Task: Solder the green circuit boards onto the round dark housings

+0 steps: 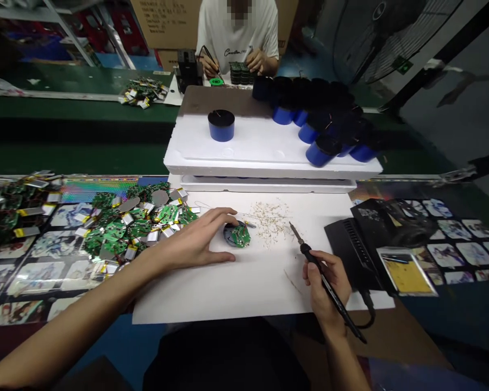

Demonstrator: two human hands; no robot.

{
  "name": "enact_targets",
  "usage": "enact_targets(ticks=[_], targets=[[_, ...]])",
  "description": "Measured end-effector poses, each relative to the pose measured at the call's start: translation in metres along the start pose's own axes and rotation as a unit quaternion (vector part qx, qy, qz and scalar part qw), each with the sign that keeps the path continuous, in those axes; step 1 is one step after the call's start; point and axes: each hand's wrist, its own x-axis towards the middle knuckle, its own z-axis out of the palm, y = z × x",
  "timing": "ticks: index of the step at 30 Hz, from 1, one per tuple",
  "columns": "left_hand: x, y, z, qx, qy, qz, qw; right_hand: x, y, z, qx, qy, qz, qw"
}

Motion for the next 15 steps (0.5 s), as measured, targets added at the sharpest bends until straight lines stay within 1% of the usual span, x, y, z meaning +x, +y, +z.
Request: enact_targets(ticks=[2,5,8,11,13,15], targets=[[0.002,0.000,0.008,-0.011,-0.009,-0.005,1.000,0.003,-0.003,0.000,-0.013,0.022,-0.005,1.000],[0.006,-0.002,0.020,-0.030,0.001,0.012,0.999,0.009,-0.009,0.005,-0.042,0.053,-0.017,0.998],[0.007,-0.002,0.020,-0.047,0.024,0.019,0.998,0.013,-0.017,0.014,-0.019,0.058,0.000,0.998],[-0.003,0.001,0.006,-0.076,0.060,-0.005,0.995,0.014,-0.024,0.022,0.033,0.036,0.038,0.998],[-0.017,0.004,-0.012,-0.092,0.091,-0.033,0.991,0.014,-0.023,0.022,0.048,0.015,0.063,0.997],[-0.033,0.004,-0.035,-0.108,0.136,-0.064,0.983,0.014,-0.018,0.020,0.051,-0.005,0.080,0.996]])
